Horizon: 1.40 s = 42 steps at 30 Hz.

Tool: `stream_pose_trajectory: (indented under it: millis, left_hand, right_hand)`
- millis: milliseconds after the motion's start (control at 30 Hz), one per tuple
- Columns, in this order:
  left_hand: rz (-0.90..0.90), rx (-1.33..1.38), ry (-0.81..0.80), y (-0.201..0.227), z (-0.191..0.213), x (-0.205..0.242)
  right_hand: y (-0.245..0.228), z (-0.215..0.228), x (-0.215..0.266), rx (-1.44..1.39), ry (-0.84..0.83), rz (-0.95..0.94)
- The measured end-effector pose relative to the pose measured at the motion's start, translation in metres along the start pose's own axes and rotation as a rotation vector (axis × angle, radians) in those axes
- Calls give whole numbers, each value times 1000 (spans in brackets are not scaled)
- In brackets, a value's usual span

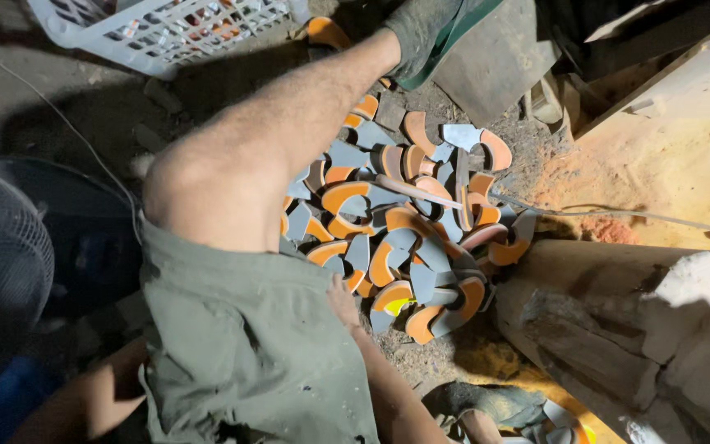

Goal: The person sits on the floor and repeatedly presses orange and grey sandal soles against a rotating grinding wheel to smooth their edges. The person picks up soles from a pile, grinds them, and places them back down.

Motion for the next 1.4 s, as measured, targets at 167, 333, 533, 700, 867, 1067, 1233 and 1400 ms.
stream_pose_trajectory:
  millis: [167,333,533,700,867,1067,1233,1400]
  left_hand:
    - [0,-28,-20,-2,-6,-14]
    - [-11,-34,-60,3,-17,-30]
    - [-90,14,-128,46,-29,-48]
    - [-13,154,-226,35,-26,61]
    - [359,238,151,-64,68,125]
    - [149,-200,668,-84,110,124]
    - [170,-187,557,-86,95,126]
    - [147,-196,387,-87,108,105]
  right_hand:
    - [-3,11,-1,123,-57,-8]
    - [-3,36,15,182,-85,-30]
    - [39,65,14,244,-32,-122]
    - [109,110,69,358,-5,-355]
    - [112,248,116,937,189,-449]
    - [8,161,-14,620,11,-174]
    - [-66,96,-43,572,-43,115]
    - [-94,88,-57,725,-40,178]
Point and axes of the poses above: each hand's wrist, its own x-axis away from the middle knuckle, its own z-axis out of the back of the hand, y = z × x, the point moved 10 cm from there along -x, towards the middle knuckle, and after that the axes turned 4 degrees about x, right-handed, at the moved point
